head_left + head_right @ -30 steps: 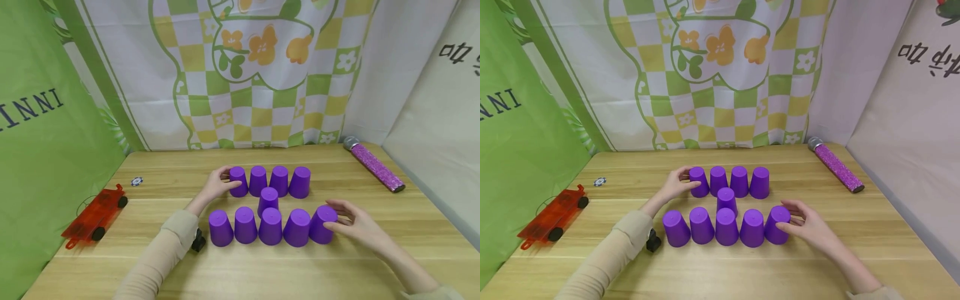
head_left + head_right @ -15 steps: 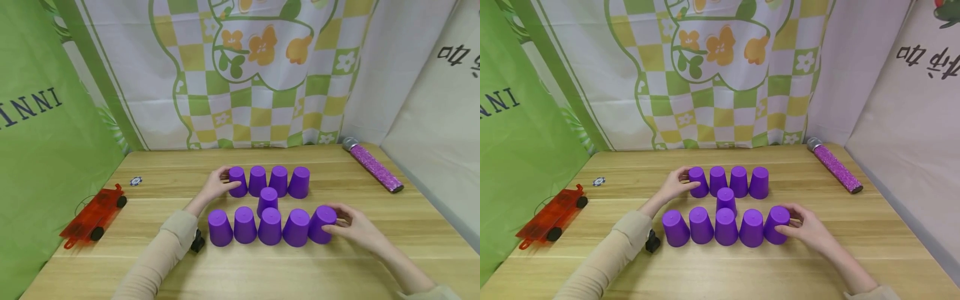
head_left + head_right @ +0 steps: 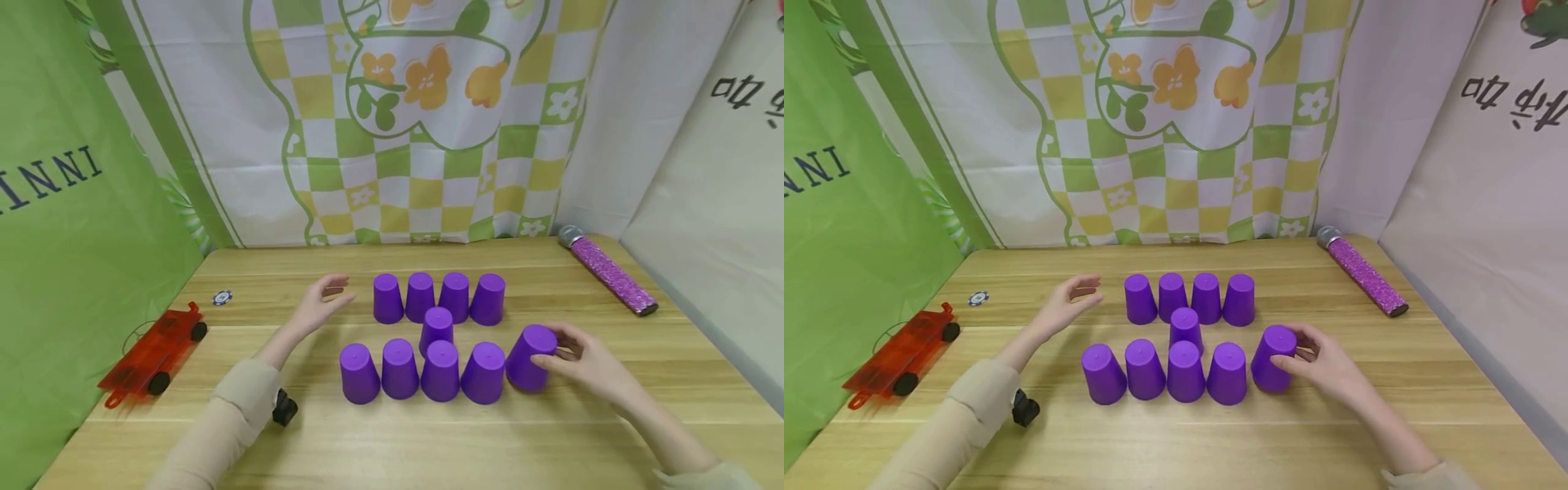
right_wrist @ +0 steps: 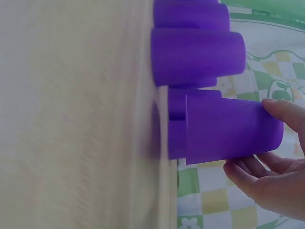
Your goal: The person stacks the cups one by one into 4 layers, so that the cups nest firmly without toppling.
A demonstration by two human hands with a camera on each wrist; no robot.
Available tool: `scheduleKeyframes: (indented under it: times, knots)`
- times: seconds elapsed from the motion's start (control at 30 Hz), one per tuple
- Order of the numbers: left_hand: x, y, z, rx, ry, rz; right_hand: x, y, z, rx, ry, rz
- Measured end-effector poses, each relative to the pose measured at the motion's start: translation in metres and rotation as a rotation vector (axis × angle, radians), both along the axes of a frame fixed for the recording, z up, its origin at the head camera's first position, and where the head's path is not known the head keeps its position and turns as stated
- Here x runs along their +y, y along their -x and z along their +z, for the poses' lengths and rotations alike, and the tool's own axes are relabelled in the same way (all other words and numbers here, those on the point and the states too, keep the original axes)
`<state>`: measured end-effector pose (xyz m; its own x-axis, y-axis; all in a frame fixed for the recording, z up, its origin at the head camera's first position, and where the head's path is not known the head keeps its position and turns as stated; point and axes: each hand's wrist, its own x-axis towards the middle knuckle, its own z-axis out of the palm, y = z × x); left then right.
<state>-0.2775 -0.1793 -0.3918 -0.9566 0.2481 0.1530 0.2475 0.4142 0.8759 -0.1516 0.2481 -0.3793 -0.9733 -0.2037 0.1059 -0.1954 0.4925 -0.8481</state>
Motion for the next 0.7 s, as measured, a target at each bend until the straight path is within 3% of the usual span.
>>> scheduleKeyframes:
  times: [0.17, 0.37, 0.53, 0.7]
  knots:
    - [-0.023, -0.021, 0.017, -0.004, -0.053, 0.069, 0.007, 0.006, 0.011, 0.023, -0.003, -0.051]
    - [-0.040, -0.055, 0.031, 0.026, -0.062, 0.136, 0.008, 0.021, 0.027, 0.084, -0.041, -0.117]
    - [-0.039, -0.081, 0.036, 0.049, -0.090, 0.148, 0.001, 0.036, 0.036, 0.146, 0.021, -0.149]
    - [-0.030, -0.098, 0.044, 0.087, -0.140, 0.137, -0.008, 0.051, 0.042, 0.186, 0.122, -0.180]
